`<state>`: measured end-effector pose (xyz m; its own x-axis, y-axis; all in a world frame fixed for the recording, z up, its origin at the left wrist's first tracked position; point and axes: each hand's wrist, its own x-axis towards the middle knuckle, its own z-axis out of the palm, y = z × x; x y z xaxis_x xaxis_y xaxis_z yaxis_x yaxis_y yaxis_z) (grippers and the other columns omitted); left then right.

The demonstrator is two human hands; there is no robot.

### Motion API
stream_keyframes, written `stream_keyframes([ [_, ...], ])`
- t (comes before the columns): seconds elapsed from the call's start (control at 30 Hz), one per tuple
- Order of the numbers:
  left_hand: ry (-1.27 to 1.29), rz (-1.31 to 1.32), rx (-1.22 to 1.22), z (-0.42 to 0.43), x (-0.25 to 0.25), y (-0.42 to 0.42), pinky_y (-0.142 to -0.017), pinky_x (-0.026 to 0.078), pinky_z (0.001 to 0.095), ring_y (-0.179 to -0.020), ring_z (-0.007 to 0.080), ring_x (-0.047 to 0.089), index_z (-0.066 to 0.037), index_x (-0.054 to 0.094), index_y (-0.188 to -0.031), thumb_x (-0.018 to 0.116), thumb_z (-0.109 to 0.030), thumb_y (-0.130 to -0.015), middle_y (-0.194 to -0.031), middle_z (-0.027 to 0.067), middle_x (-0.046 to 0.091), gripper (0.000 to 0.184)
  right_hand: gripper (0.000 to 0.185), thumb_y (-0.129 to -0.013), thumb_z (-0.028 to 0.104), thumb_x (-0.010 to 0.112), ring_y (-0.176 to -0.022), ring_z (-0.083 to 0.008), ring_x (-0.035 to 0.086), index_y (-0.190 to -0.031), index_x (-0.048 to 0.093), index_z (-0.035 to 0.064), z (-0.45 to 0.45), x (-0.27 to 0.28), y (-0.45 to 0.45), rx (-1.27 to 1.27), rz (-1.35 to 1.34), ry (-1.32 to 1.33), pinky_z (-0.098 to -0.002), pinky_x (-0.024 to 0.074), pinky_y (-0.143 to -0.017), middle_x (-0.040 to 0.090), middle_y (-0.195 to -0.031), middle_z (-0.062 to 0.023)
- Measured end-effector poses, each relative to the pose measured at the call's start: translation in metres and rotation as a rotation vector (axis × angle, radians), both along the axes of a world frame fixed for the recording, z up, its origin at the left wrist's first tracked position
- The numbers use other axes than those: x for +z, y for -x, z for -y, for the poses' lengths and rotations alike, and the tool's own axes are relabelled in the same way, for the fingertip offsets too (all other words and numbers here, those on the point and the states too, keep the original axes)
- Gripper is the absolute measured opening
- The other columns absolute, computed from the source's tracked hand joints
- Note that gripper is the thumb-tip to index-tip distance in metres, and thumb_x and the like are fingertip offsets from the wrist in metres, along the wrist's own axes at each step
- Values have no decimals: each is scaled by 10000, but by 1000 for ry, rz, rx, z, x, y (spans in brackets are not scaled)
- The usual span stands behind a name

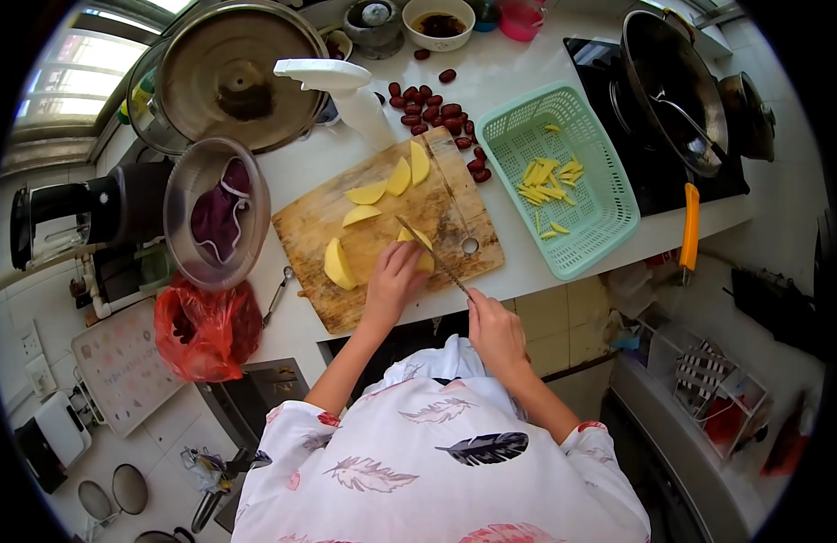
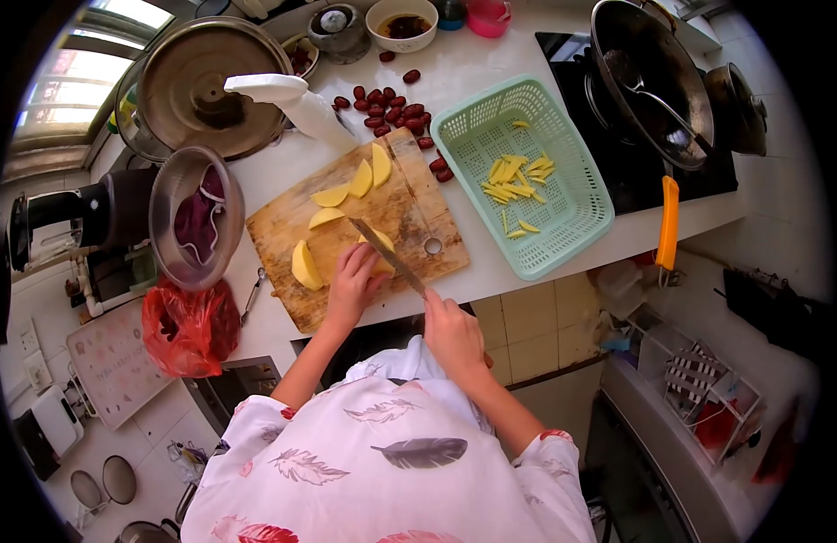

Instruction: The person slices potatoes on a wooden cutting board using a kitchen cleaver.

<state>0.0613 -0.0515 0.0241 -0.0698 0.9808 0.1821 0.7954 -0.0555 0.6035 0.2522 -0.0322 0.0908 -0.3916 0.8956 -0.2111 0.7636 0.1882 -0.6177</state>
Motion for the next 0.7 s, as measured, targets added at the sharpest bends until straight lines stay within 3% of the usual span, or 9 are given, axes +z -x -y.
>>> stream_keyframes([
  [0.27, -30, -22, 0, -1, -4, 1, -919, 436, 392, -1081, 307, 495, 1, 593, -1075, 730, -91, -654, -1128, 112, 559, 452, 61, -849, 79, 487, -600, -368, 589, -826, 483, 23, -8, -30, 16, 110, 71, 3, -442, 486, -536, 563, -704, -184],
  [0.5, -78, -19, -1, 1, -5, 1, -911, 431, 409, -1083, 335, 488, 18, 566, -1095, 743, -100, -659, -1154, 135, 525, 486, 58, -842, 74, 489, -591, -366, 589, -821, 482, 20, -4, -19, 12, 98, 86, 6, -441, 489, -530, 562, -701, -187],
  [0.57, -78, -12, 7, 2, -7, -1, -907, 431, 409, -1082, 341, 487, 21, 562, -1096, 746, -98, -657, -1158, 139, 519, 491, 122, -869, 103, 507, -599, -396, 568, -943, 536, 12, 0, -18, 2, 79, 96, 66, -468, 459, -540, 561, -700, -194],
  [0.7, -81, 4, 34, 5, -9, -2, -895, 433, 404, -1081, 346, 487, 32, 560, -1089, 755, -100, -652, -1159, 149, 514, 495, 121, -861, 99, 520, -599, -389, 567, -935, 555, 10, 9, -13, -7, 49, 107, 52, -465, 457, -538, 560, -704, -192],
])
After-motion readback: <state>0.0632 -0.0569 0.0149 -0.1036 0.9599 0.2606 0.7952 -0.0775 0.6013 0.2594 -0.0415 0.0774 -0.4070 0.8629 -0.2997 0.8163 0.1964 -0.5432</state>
